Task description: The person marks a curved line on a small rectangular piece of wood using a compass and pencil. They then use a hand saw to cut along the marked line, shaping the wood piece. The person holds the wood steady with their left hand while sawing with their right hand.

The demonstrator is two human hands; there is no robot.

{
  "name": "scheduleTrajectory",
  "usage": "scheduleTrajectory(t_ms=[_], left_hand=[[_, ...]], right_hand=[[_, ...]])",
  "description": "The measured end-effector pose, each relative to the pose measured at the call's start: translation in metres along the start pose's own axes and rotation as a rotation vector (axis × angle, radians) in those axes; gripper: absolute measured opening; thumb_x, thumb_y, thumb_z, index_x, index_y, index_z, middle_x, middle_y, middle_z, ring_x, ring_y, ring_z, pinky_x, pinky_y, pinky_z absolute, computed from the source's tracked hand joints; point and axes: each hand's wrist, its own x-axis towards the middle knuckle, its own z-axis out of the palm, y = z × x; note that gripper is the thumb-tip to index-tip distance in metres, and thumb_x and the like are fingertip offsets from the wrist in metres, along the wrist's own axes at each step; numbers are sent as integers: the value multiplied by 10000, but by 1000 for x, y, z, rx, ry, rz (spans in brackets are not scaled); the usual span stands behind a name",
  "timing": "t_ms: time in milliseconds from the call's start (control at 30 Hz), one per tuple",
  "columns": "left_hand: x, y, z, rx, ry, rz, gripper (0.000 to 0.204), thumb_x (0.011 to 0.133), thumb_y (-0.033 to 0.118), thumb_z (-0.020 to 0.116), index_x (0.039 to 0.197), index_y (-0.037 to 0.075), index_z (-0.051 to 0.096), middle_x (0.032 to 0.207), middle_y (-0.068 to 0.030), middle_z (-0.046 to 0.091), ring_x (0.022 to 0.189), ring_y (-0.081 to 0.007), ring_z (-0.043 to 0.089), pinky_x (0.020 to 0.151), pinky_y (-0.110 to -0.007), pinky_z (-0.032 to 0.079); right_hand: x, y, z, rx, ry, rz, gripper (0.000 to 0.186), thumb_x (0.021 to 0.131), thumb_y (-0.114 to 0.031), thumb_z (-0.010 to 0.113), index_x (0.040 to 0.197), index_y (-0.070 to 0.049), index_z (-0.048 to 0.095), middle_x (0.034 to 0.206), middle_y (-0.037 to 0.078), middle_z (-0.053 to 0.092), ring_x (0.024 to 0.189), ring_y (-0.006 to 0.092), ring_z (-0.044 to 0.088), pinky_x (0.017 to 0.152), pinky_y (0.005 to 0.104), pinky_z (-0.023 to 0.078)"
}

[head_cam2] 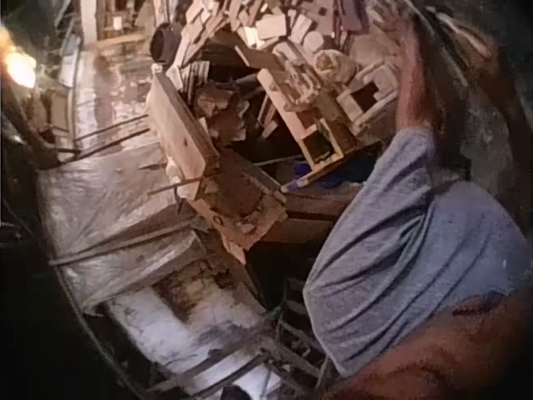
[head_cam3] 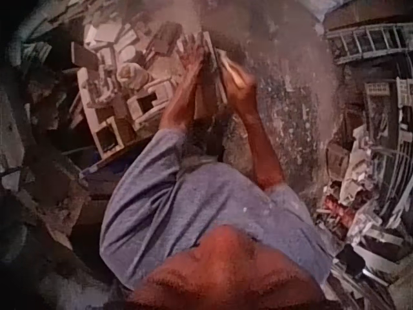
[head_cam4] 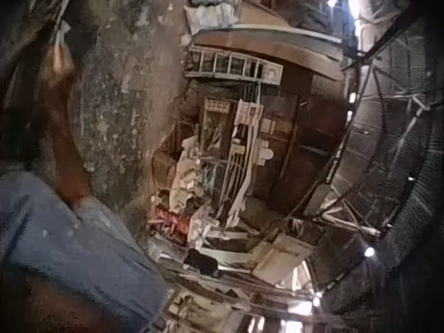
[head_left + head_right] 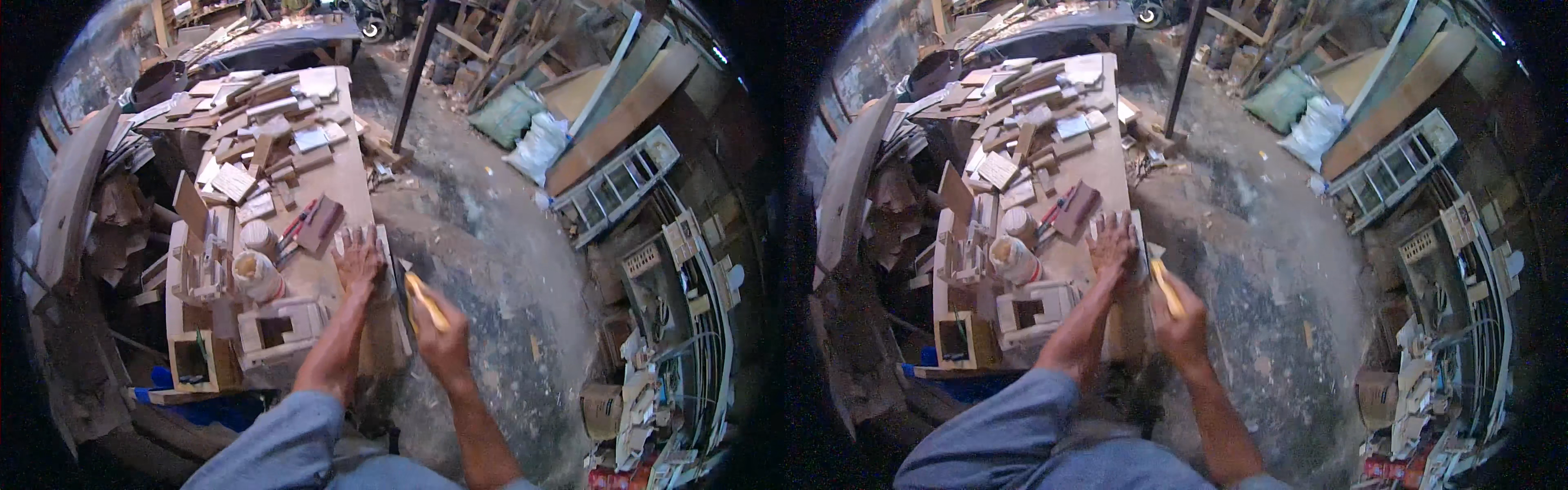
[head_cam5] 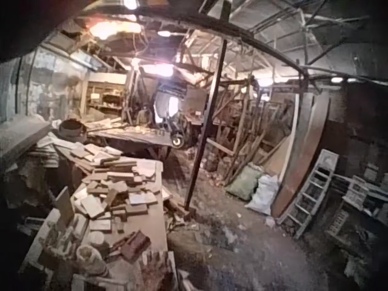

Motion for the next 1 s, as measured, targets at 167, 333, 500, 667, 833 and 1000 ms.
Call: scheduleTrajectory(t_ms=[167,333,500,667,833,1000], left_hand=[[-3,-7,1,98,172,17,445,983,412,453,1395,259,526,1327,-62,561,1314,-272,455,1011,-571,374],[-2,-5,7,53,187,16,474,975,408,467,1421,258,514,1374,-61,540,1311,-301,457,1015,-623,364],[-1,-16,17,53,270,48,459,976,393,475,1410,251,523,1393,-66,527,1320,-293,450,1022,-615,370],[1,0,2,34,145,21,465,983,386,464,1420,233,507,1402,-77,512,1325,-301,445,988,-598,393],[-6,-4,-4,37,137,6,455,992,374,455,1420,227,504,1383,-73,527,1342,-295,442,973,-586,402],[-2,-14,1,-78,127,-6,493,917,285,495,1398,177,511,1344,-71,544,1345,-295,437,1033,-571,350]], right_hand=[[-19,0,-10,23,82,-58,310,976,-166,604,1190,53,653,1098,160,701,990,184,655,878,323,517],[-65,-28,-31,16,73,-29,324,968,-168,621,1211,46,639,1113,178,698,997,202,657,880,325,516],[-27,44,24,32,81,-35,364,966,-194,621,1251,33,621,1104,204,704,992,236,674,870,328,522],[-61,31,-20,24,137,-2,378,993,-225,583,1262,38,617,978,151,712,840,210,685,707,334,549],[-65,17,-14,24,147,-76,384,1001,-225,571,1292,24,596,937,71,672,774,137,616,691,295,520],[-54,53,6,148,149,-3,357,983,-205,602,1261,18,620,1137,184,700,1048,226,665,907,332,510]])
